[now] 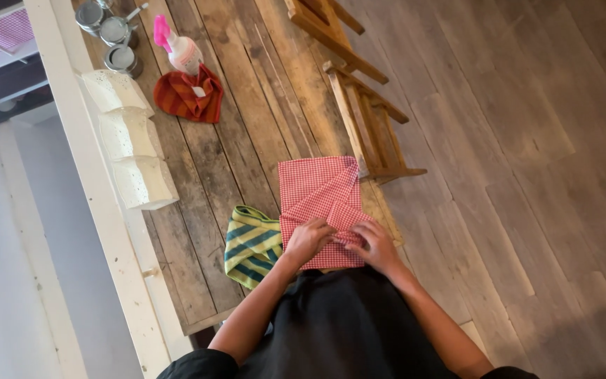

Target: Folding several red and white checkered napkins and a striped cloth on a wooden dining table.

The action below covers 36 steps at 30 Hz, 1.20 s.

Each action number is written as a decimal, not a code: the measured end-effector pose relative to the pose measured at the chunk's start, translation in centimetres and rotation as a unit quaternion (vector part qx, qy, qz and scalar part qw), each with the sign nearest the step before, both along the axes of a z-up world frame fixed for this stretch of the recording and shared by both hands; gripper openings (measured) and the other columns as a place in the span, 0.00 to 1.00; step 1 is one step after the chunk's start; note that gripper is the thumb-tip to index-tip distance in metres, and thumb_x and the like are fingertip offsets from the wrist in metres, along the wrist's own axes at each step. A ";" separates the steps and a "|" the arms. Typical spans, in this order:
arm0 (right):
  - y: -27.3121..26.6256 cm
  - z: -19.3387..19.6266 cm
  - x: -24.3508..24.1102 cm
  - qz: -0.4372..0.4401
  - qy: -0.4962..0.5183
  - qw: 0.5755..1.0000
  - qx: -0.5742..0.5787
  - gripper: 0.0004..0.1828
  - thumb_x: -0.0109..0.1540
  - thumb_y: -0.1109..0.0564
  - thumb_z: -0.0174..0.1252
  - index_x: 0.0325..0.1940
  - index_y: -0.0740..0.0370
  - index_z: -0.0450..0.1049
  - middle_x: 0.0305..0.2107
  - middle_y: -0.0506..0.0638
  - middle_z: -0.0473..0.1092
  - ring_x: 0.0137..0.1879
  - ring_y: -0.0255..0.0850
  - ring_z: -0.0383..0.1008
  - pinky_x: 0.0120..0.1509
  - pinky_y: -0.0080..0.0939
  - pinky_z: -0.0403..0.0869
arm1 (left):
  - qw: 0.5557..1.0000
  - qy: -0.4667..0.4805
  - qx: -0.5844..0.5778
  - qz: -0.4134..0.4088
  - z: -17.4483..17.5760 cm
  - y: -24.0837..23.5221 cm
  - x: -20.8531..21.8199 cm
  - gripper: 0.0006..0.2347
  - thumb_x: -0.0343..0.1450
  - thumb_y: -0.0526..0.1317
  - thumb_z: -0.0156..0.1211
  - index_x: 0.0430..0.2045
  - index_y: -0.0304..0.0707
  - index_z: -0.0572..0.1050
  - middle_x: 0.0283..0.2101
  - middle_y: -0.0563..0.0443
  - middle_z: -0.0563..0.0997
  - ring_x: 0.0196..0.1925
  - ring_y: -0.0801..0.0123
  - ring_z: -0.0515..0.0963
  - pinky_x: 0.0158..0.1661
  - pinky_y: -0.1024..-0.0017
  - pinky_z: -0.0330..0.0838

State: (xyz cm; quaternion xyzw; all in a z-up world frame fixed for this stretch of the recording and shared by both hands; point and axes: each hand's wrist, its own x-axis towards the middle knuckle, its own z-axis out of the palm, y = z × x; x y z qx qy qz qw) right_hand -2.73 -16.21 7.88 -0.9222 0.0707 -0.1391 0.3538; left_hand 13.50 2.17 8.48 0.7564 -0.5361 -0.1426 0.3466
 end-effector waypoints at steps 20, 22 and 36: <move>-2.0 -11.6 -2.0 -0.181 0.095 0.883 0.422 0.30 0.59 0.58 0.70 0.65 0.62 0.71 0.51 0.53 0.74 0.52 0.37 0.74 0.56 0.38 0.74 | 0.972 0.226 0.031 0.049 -2.9 -4.1 0.2 0.28 0.75 0.42 0.59 0.70 0.42 0.57 0.32 0.31 0.79 0.36 0.39 0.81 0.36 0.51 0.73; -1.9 -12.6 -2.3 -0.200 0.075 0.878 0.429 0.30 0.59 0.61 0.69 0.65 0.63 0.72 0.51 0.52 0.74 0.47 0.35 0.72 0.52 0.36 0.74 | 0.977 0.210 -0.001 0.048 -5.1 -4.5 0.1 0.28 0.75 0.42 0.60 0.70 0.42 0.56 0.36 0.30 0.80 0.40 0.37 0.81 0.39 0.51 0.75; -1.6 -12.8 -0.7 -0.319 -0.064 0.840 0.434 0.28 0.58 0.70 0.66 0.62 0.67 0.69 0.50 0.50 0.72 0.39 0.29 0.71 0.44 0.30 0.73 | 0.950 0.290 0.051 0.103 -3.5 -4.0 0.0 0.38 0.67 0.38 0.71 0.74 0.48 0.56 0.22 0.42 0.73 0.25 0.53 0.76 0.31 0.61 0.72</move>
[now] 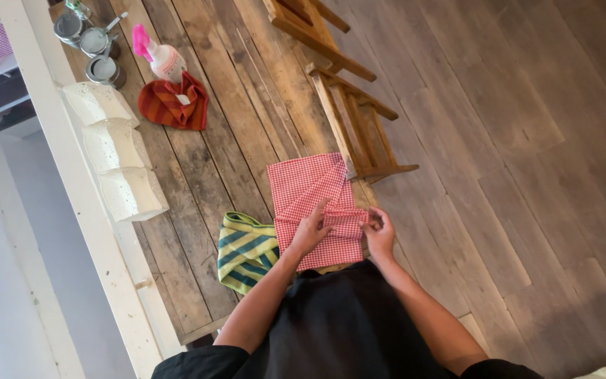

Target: Folding several red and white checkered napkins and a striped cloth on a wooden dining table.

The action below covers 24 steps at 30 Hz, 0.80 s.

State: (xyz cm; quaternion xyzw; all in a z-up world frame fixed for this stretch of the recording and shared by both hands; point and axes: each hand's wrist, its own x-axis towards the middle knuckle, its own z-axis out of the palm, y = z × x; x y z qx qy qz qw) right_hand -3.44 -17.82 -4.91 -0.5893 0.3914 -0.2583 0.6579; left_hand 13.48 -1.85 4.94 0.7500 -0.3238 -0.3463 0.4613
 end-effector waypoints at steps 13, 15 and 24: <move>-1.3 2.6 0.5 0.047 0.064 0.994 -0.073 0.22 0.59 0.66 0.68 0.57 0.63 0.74 0.35 0.45 0.71 0.38 0.29 0.70 0.42 0.30 0.73 | 0.996 -0.068 -0.012 0.061 -1.7 -0.2 -1.7 0.23 0.70 0.42 0.67 0.59 0.37 0.69 0.25 0.39 0.77 0.26 0.49 0.79 0.30 0.56 0.71; -1.2 3.3 0.7 0.070 0.058 0.994 -0.068 0.19 0.60 0.63 0.67 0.55 0.63 0.75 0.34 0.43 0.73 0.38 0.29 0.71 0.42 0.29 0.73 | 0.993 -0.092 -0.011 0.076 -2.0 0.1 -2.0 0.17 0.72 0.46 0.65 0.48 0.31 0.75 0.29 0.38 0.79 0.30 0.50 0.80 0.33 0.57 0.73; -1.3 3.0 1.2 0.077 0.073 0.991 -0.084 0.16 0.62 0.57 0.67 0.53 0.63 0.76 0.33 0.43 0.73 0.37 0.30 0.71 0.42 0.32 0.73 | 0.986 -0.131 -0.002 0.100 -1.8 0.0 -1.6 0.14 0.72 0.46 0.63 0.36 0.30 0.79 0.30 0.39 0.78 0.32 0.48 0.78 0.33 0.55 0.71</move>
